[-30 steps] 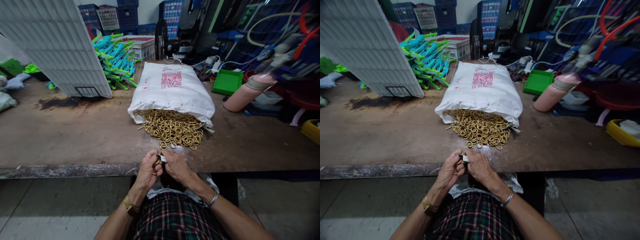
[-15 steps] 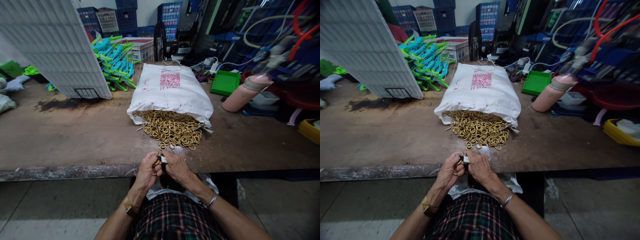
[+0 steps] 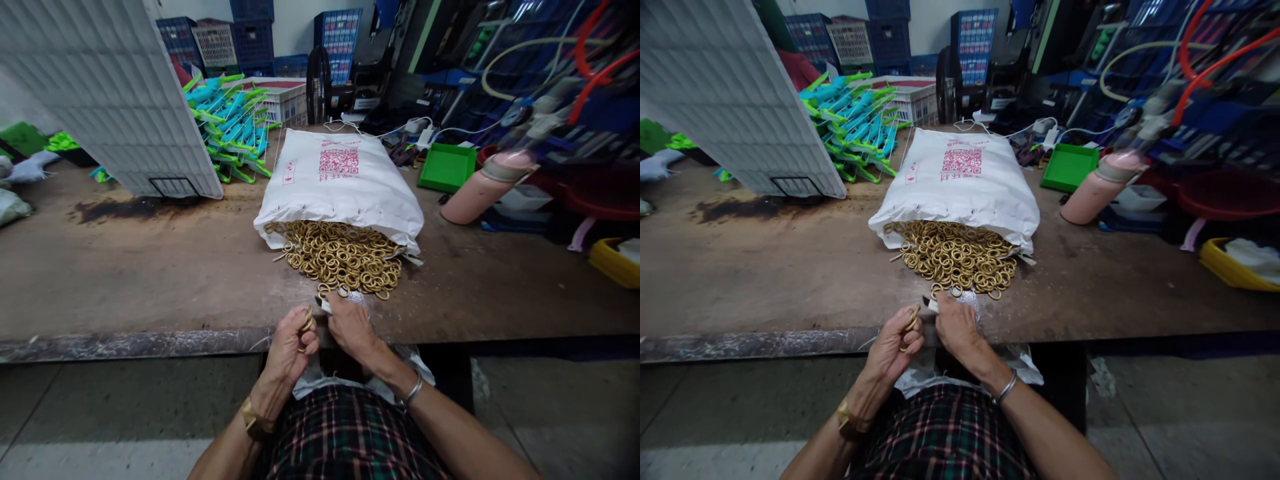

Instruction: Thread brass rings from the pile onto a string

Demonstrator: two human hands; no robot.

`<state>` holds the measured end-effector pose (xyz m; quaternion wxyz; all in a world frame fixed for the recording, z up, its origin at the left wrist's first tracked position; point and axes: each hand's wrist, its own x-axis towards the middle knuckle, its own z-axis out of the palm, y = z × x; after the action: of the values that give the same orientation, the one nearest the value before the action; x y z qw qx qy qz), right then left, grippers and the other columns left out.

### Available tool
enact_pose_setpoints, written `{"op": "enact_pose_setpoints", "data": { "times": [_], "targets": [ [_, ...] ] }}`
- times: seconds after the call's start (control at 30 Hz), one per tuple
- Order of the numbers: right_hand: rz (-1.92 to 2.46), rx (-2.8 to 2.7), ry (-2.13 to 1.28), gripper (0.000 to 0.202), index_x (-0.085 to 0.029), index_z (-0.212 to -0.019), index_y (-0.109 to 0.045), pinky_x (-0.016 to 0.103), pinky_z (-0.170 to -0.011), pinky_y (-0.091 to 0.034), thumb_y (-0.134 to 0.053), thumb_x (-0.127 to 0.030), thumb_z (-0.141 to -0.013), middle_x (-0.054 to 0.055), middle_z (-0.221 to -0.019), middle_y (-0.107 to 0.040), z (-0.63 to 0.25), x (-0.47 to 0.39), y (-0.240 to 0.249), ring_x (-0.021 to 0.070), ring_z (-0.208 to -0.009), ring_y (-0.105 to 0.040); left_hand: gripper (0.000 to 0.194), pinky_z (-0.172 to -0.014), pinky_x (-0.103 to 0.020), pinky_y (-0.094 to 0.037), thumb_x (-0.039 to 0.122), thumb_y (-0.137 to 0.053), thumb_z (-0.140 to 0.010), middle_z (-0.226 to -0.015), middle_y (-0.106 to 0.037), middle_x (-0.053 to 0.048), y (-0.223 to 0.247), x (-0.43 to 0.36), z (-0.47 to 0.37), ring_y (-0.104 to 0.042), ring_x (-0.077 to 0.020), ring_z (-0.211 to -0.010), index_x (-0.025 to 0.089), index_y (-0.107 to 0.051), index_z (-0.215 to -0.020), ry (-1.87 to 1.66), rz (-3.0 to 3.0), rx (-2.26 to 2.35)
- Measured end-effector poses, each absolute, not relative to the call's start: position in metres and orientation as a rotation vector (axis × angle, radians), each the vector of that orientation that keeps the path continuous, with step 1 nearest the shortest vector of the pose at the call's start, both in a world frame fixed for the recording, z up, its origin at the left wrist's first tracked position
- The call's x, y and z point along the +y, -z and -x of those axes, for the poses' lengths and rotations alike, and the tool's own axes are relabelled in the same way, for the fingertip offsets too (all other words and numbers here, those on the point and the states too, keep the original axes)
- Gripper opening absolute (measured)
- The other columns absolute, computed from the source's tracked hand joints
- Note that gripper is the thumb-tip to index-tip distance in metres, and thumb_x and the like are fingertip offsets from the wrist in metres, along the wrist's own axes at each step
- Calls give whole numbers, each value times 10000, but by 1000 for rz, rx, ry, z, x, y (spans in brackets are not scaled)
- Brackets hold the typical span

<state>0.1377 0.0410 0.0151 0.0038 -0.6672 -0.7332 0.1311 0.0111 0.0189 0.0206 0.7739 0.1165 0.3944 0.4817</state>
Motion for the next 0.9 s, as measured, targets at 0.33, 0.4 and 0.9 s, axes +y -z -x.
{"op": "enact_pose_setpoints", "data": {
  "times": [0.33, 0.4, 0.9],
  "targets": [
    [1896, -2167, -277, 181, -179, -938, -536, 242, -588, -277, -396, -181, -825, 46, -814, -655, -152, 53, 0, 152, -702, -580, 248, -352, -148, -123, 307, -658, -673, -490, -445, 59, -13, -30, 10, -272, -10, -338, 164, -493, -790, -637, -323, 883],
    [1865, -2171, -279, 172, -184, -954, -528, 238, -602, -286, -417, -199, -823, 45, -847, -656, -147, 54, 0, 152, -727, -584, 237, -359, -150, -111, 307, -656, -673, -508, -453, 50, -5, -34, 10, -289, -10, -345, 158, -506, -780, -583, -316, 906],
    [1935, -2266, -308, 193, -194, -941, -533, 257, -594, -302, -371, -160, -842, 61, -900, -643, -140, 57, -5, 170, -772, -593, 175, -353, -140, -141, 220, -679, -626, -514, -476, 22, 33, -25, -18, -366, -27, -377, 97, -568, -682, -511, -220, 1033]
  ]
}}
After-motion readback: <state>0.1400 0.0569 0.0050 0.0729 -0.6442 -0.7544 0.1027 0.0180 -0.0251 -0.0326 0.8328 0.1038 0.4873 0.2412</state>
